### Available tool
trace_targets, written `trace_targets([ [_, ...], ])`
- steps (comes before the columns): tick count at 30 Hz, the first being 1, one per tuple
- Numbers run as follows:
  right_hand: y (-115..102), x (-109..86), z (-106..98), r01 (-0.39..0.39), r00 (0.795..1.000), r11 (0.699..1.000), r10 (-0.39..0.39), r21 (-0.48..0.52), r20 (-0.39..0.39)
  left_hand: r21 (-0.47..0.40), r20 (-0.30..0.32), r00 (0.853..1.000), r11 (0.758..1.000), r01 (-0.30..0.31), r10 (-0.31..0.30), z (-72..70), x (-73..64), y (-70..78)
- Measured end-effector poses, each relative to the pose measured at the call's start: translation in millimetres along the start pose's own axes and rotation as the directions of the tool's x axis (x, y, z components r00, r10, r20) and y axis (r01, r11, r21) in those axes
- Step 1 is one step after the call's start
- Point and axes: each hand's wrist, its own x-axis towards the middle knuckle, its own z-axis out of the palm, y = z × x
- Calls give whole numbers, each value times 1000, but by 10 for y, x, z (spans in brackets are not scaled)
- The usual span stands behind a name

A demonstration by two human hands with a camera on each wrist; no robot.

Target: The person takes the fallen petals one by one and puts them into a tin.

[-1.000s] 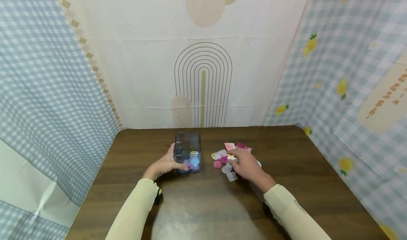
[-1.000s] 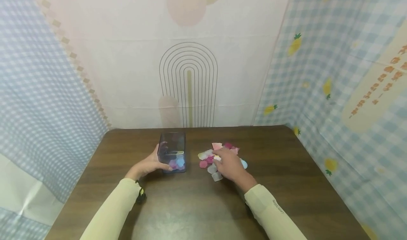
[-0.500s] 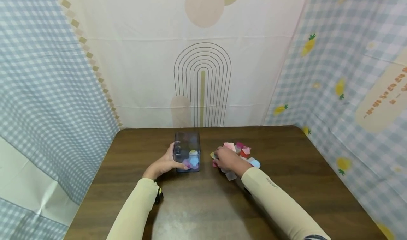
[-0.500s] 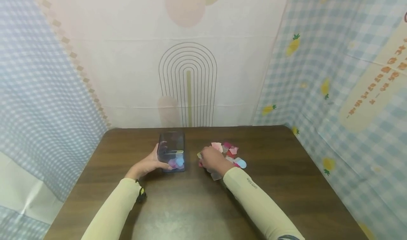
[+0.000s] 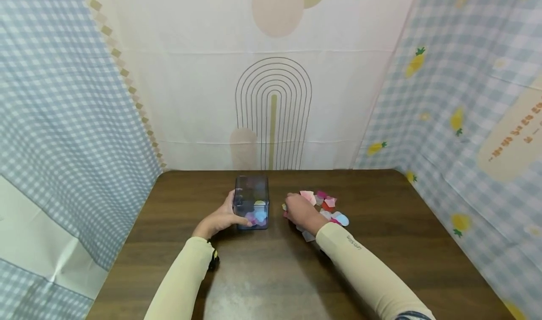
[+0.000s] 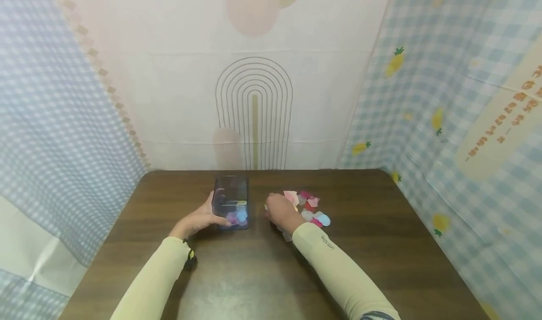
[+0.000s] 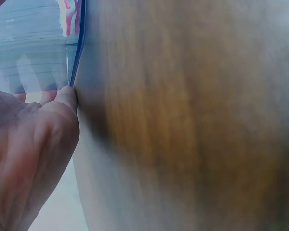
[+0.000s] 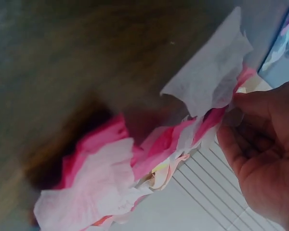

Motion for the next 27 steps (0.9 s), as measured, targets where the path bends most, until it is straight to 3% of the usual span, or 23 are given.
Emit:
trace_targets([
  [19, 46, 11, -15, -59, 998, 995, 59, 86, 11, 14, -2, 1000, 1000, 11, -11, 2, 1, -45],
  [27, 109, -43, -89, -31, 997, 993, 39, 117, -68, 22, 3, 1000, 999, 30, -30, -8, -14, -21],
])
